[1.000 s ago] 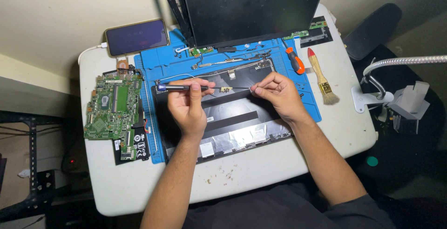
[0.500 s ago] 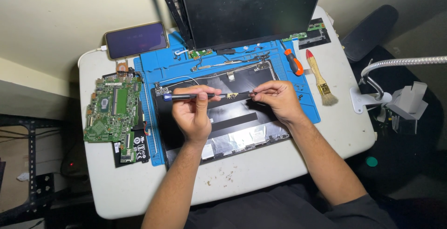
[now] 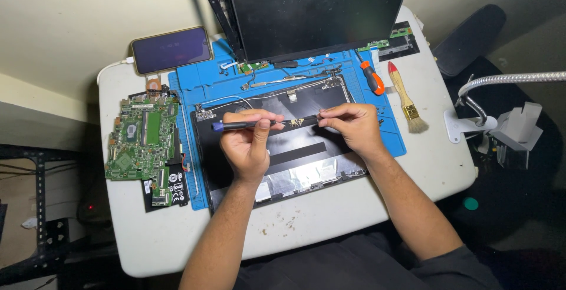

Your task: The person cleans the back of a laptop screen with a brush, then uses a screwdriver to remove screws from the screen bezel. The person handles the screen and screws on a workbench with other disassembled laptop parts nearby.

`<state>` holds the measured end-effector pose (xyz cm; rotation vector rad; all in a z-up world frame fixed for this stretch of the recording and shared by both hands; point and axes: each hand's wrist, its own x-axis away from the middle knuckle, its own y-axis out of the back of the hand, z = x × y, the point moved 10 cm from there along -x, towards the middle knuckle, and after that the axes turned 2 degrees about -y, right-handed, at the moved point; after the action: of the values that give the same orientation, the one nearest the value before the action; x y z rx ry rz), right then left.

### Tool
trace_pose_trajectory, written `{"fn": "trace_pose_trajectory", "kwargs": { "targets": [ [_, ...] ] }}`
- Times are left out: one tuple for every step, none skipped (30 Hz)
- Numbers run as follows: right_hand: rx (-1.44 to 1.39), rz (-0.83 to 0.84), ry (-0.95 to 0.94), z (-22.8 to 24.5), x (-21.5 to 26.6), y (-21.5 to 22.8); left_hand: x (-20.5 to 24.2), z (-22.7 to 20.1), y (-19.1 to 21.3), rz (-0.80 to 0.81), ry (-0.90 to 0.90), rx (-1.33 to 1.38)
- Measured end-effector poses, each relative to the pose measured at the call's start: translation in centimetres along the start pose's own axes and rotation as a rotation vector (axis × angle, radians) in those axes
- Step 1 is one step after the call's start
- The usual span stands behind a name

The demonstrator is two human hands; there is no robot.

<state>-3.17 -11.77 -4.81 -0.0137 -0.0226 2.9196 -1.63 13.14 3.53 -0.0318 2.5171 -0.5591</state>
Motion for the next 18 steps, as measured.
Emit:
{"fn": "trace_pose_trajectory", "kwargs": {
  "targets": [
    [-0.001,-0.001,0.000,0.0,0.0,-0.1,0.0,0.2,0.1,0.001,0.000,0.000],
    [0.012,-0.002,0.029,0.3,0.1,-0.1,0.0,0.4,0.2,-0.004,0.006,-0.004],
    [0.023,-0.005,0.058,0.6,0.1,-0.2,-0.1,0.6,0.3,-0.008,0.011,-0.008],
    [0.021,-0.007,0.058,0.8,0.1,-0.2,0.0,0.7,0.3,-0.006,0.012,-0.008],
    [0.035,-0.001,0.052,0.9,0.1,-0.3,0.0,0.8,0.2,0.001,0.015,-0.009],
    [0.048,0.005,0.046,1.1,0.1,-0.4,0.0,0.9,0.1,0.009,0.019,-0.011],
    [0.047,0.002,0.052,1.4,0.0,-0.5,-0.1,1.0,0.0,0.013,0.015,-0.008],
    [0.051,0.005,0.057,1.7,0.0,-0.6,-0.3,1.1,0.0,0.011,0.016,-0.013],
    [0.055,0.011,0.053,1.7,0.2,-0.8,0.0,1.1,0.1,0.005,0.025,-0.021],
    [0.055,0.010,0.050,2.0,0.2,-0.7,-0.2,1.2,0.0,0.005,0.029,-0.022],
    [0.046,0.027,0.049,2.2,0.1,-0.9,-0.3,1.2,-0.1,0.001,0.028,-0.013],
    [0.038,0.045,0.049,2.4,0.1,-1.0,-0.4,1.2,-0.1,-0.003,0.027,-0.003],
    [0.035,0.043,0.052,2.6,0.0,-0.8,-0.6,1.2,-0.2,0.000,0.026,-0.004],
    [0.025,0.056,0.054,2.7,0.0,-0.6,-0.8,1.1,-0.3,-0.001,0.023,-0.009],
    [0.015,0.069,0.055,2.9,0.0,-0.5,-0.9,1.0,-0.3,-0.003,0.022,-0.014],
    [0.012,0.069,0.056,3.1,-0.2,-0.2,-1.3,0.8,-0.5,0.000,0.021,-0.016],
    [0.031,0.034,0.086,3.6,-0.3,0.4,-1.6,0.7,-0.8,0.007,0.031,-0.039],
    [0.051,-0.002,0.115,4.1,-0.4,1.1,-1.9,0.7,-1.0,0.014,0.042,-0.062]
  ]
}}
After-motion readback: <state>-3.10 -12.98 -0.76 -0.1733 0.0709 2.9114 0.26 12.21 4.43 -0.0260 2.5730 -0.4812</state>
